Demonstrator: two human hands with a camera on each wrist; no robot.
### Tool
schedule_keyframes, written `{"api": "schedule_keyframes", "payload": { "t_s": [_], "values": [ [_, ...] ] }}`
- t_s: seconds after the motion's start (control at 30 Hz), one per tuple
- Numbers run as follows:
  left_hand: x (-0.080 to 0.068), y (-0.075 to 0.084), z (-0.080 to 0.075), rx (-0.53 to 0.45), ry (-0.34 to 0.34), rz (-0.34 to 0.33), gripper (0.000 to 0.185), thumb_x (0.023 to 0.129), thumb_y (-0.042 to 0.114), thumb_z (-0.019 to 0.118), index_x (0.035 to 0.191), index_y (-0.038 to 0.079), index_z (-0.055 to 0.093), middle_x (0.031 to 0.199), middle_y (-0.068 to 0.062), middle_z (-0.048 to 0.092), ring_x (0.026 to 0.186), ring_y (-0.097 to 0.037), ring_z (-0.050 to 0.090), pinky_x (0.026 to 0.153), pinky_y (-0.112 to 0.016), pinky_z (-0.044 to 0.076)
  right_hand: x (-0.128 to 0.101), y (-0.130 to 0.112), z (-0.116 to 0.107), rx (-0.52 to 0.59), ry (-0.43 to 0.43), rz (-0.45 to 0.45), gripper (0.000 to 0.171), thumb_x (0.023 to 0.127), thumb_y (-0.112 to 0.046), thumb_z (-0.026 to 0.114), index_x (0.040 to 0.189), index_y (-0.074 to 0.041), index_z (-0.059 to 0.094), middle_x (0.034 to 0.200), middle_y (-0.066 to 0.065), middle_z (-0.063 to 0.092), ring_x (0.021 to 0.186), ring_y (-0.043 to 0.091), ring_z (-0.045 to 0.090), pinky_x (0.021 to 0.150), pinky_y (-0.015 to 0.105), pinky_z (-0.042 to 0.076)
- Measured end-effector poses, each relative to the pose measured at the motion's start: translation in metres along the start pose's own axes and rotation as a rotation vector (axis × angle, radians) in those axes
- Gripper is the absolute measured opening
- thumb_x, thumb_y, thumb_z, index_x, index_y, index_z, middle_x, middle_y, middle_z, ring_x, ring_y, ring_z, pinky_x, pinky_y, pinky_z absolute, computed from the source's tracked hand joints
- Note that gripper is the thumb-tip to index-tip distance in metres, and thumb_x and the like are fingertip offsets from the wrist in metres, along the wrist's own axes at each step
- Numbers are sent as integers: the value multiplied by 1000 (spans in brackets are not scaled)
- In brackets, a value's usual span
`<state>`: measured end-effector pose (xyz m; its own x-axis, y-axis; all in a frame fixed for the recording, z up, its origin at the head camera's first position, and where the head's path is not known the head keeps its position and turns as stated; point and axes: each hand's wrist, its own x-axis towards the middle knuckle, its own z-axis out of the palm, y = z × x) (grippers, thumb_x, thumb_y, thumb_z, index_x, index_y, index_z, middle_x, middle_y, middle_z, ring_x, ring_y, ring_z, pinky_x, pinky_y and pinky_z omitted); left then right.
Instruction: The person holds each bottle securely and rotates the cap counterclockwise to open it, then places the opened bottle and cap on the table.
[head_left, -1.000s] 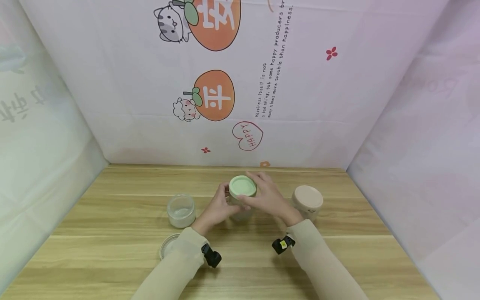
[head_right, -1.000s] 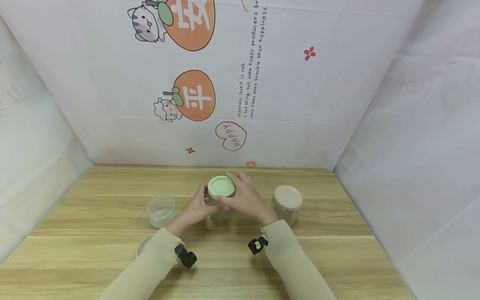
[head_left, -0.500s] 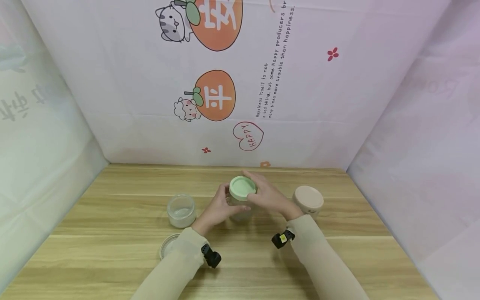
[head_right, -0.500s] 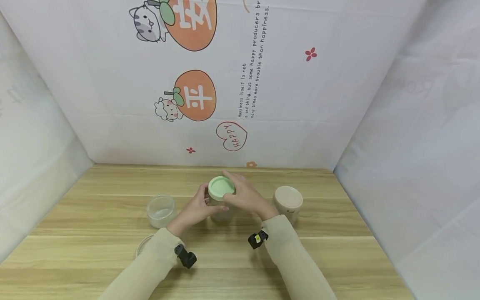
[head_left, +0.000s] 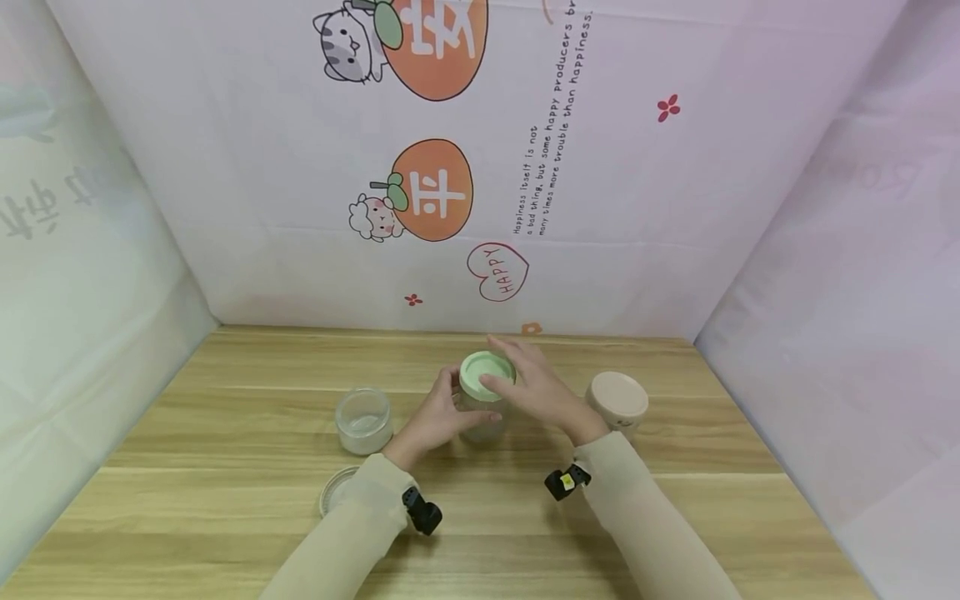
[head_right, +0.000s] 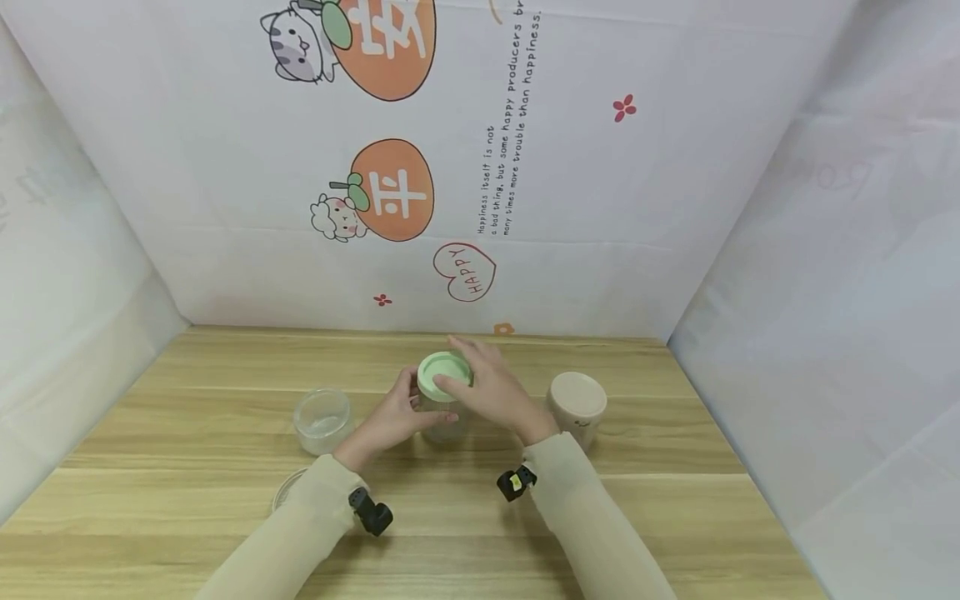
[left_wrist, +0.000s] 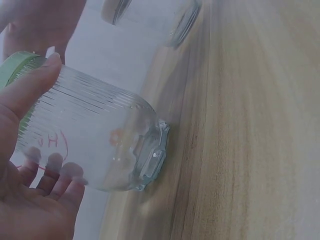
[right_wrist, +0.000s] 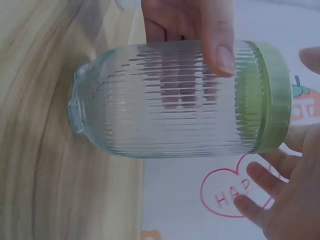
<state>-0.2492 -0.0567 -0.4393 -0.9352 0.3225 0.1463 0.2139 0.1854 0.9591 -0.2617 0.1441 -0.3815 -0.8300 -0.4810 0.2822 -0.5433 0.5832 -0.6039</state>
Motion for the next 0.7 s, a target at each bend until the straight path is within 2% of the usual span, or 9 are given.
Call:
{"api": "schedule_keyframes", "payload": {
  "t_s": [0.13, 0.23, 0.53, 0.7],
  "values": [
    [0, 1, 0, 6, -3, -5, 88, 81, 25, 87, 146, 5, 30, 141, -12, 43, 133, -28, 42, 114, -52, 31, 1, -7, 1, -145, 74, -30, 68, 97, -58, 55, 149, -15, 49, 148, 9, 47, 134, 32, 41, 103, 59, 40],
    [0, 2, 0, 1, -5, -6, 88, 81, 25, 87, 146, 6, 30, 141, -12, 44, 133, -28, 41, 114, -53, 30, 1, -11, 1, -221, 109, -34, 67, 96, -61, 54, 146, -16, 53, 143, 8, 52, 129, 29, 46, 103, 56, 39],
    [-3, 4, 0, -27, 2, -23, 88, 81, 27, 87, 147, 8, 30, 143, -10, 44, 136, -27, 40, 114, -54, 30, -3, -25, 0, -395, 141, 13, 70, 91, -71, 54, 137, -19, 63, 131, 4, 58, 123, 26, 49, 96, 50, 36],
    [-5, 5, 0, -21, 3, -31, 88, 81, 29, 87, 146, 8, 31, 144, -10, 43, 136, -29, 39, 113, -55, 31, -6, -30, -1, -482, 171, 37, 75, 85, -76, 57, 131, -18, 66, 121, 5, 58, 110, 25, 52, 91, 48, 37]
  ]
}}
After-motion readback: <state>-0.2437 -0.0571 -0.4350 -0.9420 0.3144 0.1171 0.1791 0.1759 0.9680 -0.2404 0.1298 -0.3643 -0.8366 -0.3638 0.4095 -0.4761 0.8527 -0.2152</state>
